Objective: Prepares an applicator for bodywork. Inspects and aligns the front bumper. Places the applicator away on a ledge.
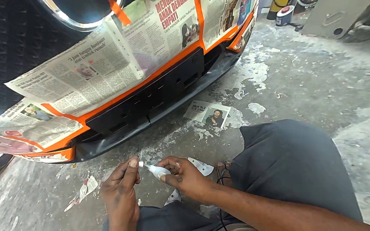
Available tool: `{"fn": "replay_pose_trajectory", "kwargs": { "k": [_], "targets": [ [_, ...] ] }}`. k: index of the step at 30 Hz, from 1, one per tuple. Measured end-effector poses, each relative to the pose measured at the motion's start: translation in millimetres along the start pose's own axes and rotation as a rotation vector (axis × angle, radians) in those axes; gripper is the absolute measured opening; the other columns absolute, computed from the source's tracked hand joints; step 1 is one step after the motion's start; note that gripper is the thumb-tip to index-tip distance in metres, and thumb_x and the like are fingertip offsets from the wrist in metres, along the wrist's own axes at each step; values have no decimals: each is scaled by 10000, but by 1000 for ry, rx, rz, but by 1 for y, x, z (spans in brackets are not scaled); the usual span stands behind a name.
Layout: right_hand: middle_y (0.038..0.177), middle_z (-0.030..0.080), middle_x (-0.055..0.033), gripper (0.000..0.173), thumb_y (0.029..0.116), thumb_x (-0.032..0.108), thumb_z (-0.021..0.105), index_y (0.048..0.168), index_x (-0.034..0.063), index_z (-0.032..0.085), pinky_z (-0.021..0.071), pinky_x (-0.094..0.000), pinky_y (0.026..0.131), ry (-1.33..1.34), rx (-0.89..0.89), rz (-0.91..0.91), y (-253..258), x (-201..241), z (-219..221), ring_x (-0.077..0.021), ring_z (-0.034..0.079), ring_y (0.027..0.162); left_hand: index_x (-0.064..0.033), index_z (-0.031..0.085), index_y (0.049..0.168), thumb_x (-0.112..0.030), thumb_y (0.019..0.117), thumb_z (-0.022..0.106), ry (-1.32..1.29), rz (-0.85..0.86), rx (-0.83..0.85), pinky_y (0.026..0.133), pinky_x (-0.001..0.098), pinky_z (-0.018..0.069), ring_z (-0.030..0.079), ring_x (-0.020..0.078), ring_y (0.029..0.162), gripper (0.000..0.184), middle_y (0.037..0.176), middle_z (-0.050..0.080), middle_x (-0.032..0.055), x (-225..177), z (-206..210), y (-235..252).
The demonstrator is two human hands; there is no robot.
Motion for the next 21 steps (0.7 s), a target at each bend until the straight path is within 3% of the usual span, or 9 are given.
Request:
{"fn": "replay_pose_trajectory", "kwargs": {
  "k": [9,21],
  "targets": [
    [1048,681,-50,234,983,104,645,1211,52,643,551,-230,789,26,41,-39,-4,10,0,-65,653,867,-12,789,949,-86,929,702,40,7,81,528,208,481,569,108,569,116,753,688,93,2,4,-2],
    [1027,695,-43,235,995,131,633,1220,75,673,555,-231,775,3,-52,-128,-6,11,-5,-71,656,846,-11,783,919,-74,920,699,11,31,88,520,211,492,570,107,551,105,719,677,91,4,4,0]
  ]
}}
Point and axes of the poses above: each hand's wrist, its own y-axis towards the middle knuckle, its own z-axis out of the palm, x = y × z, the point moved 4 cm from there along y, towards the middle knuckle
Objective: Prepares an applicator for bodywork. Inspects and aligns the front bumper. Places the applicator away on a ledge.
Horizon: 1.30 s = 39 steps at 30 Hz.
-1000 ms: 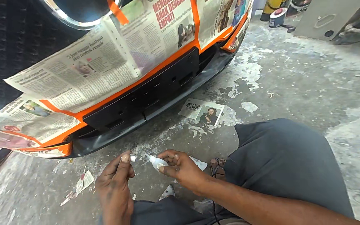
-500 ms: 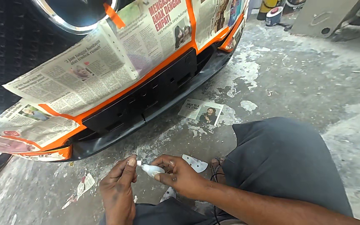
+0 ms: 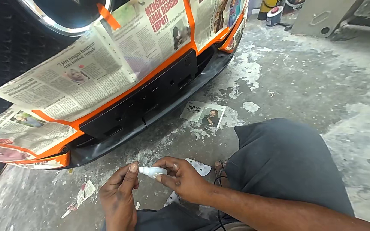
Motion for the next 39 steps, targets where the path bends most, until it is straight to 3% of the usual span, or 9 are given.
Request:
{"fn": "replay_pose_trajectory", "kwargs": {
  "k": [20,27,33,39],
  "targets": [
    [1011,721,-44,241,999,175,642,1203,70,715,561,-212,766,-120,-121,-193,-9,4,0,-57,663,831,-13,789,928,-77,892,735,-28,-38,37,522,211,501,586,105,559,91,749,695,111,0,-2,-2],
    [972,733,-27,201,982,134,668,1161,70,735,564,-202,720,-40,-105,-127,-10,2,-3,-42,663,782,-29,793,928,-110,887,762,-42,-49,141,568,229,544,623,117,596,96,780,711,113,4,-4,-2],
    [916,719,-18,180,982,163,678,1135,87,736,549,-216,657,-58,-91,-74,-9,1,-6,-51,640,712,-48,795,916,-125,891,759,-10,-57,153,568,221,531,608,105,591,88,783,711,97,5,-3,-2],
    [935,729,-11,197,979,156,670,1153,93,739,563,-210,667,-143,-152,-149,-15,1,-5,-42,654,734,-45,788,887,-118,908,742,-3,-54,195,565,221,526,598,104,585,88,773,706,96,9,-2,-1]
  ]
}}
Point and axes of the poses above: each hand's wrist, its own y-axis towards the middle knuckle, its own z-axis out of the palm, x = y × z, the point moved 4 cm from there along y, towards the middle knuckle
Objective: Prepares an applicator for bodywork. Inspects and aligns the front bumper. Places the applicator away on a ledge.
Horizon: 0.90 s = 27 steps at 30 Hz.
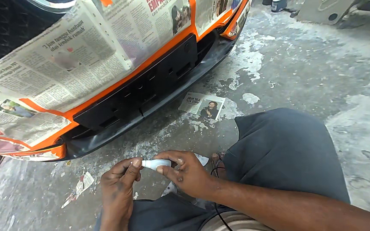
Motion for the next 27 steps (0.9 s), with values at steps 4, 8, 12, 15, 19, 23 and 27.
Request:
{"fn": "replay_pose_trajectory", "kwargs": {
  "k": [4,8,12,15,19,23,27],
  "targets": [
    [939,732,-12,213,981,165,669,1166,82,735,568,-201,683,-36,-26,-72,-3,5,1,-33,658,748,-47,784,903,-147,912,749,-46,11,22,567,224,536,610,104,594,106,775,703,97,-2,0,-2],
    [956,734,-26,206,980,131,666,1164,68,734,565,-205,693,85,14,18,-1,3,1,-41,658,751,-69,795,895,-171,896,775,-17,58,32,574,211,530,612,89,610,104,807,718,79,-3,1,-2],
    [972,731,-53,189,976,80,670,1147,22,724,576,-220,735,224,59,49,1,0,0,-64,669,786,-79,800,902,-205,886,791,24,93,51,577,203,528,615,87,624,128,823,720,70,-3,0,-1],
    [961,718,-70,184,976,64,659,1139,-11,700,578,-239,764,272,91,41,5,1,1,-75,671,811,-93,799,909,-218,909,761,101,149,57,574,198,517,612,80,625,130,825,724,50,-7,0,-1],
    [970,696,-81,206,993,82,640,1164,-27,677,565,-233,763,281,105,-4,8,11,3,-72,652,814,-85,783,988,-208,936,725,126,206,10,597,196,523,619,69,655,145,871,723,16,-15,-1,-1],
    [988,692,-89,208,1001,75,620,1176,-27,667,569,-242,772,308,108,-8,7,10,5,-83,655,828,-75,693,1244,-344,973,691,74,163,-31,723,259,606,707,138,874,382,1106,725,40,-17,-13,-1],
    [986,694,-89,207,1000,69,621,1181,-23,663,574,-247,775,324,89,22,6,6,5,-88,662,824,-79,655,1260,-320,1049,558,-12,153,-91,763,277,617,722,145,908,335,1096,734,37,-17,-21,2]
  ]
}}
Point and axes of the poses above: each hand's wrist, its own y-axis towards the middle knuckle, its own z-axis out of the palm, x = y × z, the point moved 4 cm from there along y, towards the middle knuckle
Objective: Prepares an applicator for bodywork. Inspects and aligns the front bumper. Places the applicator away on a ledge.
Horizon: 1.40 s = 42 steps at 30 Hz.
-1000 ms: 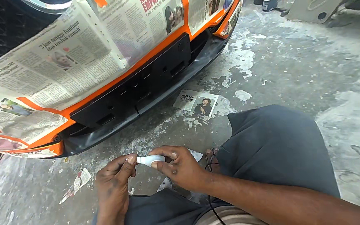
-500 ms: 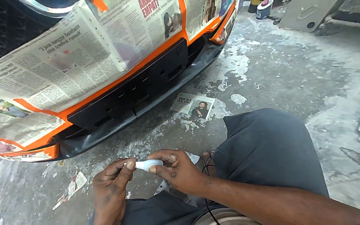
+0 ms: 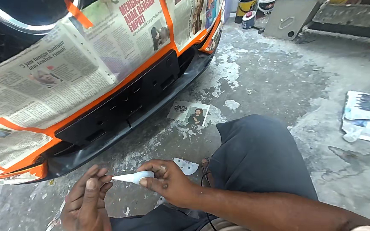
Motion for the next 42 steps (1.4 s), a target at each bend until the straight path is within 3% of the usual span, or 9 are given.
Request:
{"fn": "replay_pose_trajectory", "kwargs": {
  "k": [4,8,24,34,42],
  "targets": [
    [988,698,-89,211,1002,66,616,1190,-20,661,576,-245,788,-2,-16,24,0,0,0,-88,670,834,-62,638,1204,-236,1106,351,-4,-54,-147,737,261,616,725,122,857,350,1006,741,16,-3,2,0],
    [971,698,-89,217,999,76,619,1193,-10,666,572,-245,772,-11,-42,39,0,-3,-3,-94,666,819,-59,639,1153,-213,1113,311,-2,-80,-221,703,256,618,724,113,804,364,947,737,7,-4,3,0],
    [950,694,-71,196,989,66,625,1163,-11,671,564,-226,743,-19,-45,38,-1,-8,-1,-74,653,789,-60,669,1080,-237,1122,302,-10,-91,-306,668,254,613,713,108,751,409,885,730,5,-7,1,0],
    [968,698,-72,200,990,71,628,1167,-14,664,590,-257,766,-31,-40,42,-3,-18,0,-98,676,809,-58,671,1084,-231,1114,345,-57,-61,-318,683,252,613,716,118,776,371,915,735,20,-7,-6,-1],
    [952,725,-121,218,973,28,631,1177,-41,664,628,-331,758,-9,-91,60,-4,-21,-1,-173,715,791,-88,705,1064,-219,1092,423,-99,-11,-356,739,263,612,710,107,798,312,927,734,-6,-9,-15,-5]
  ]
}}
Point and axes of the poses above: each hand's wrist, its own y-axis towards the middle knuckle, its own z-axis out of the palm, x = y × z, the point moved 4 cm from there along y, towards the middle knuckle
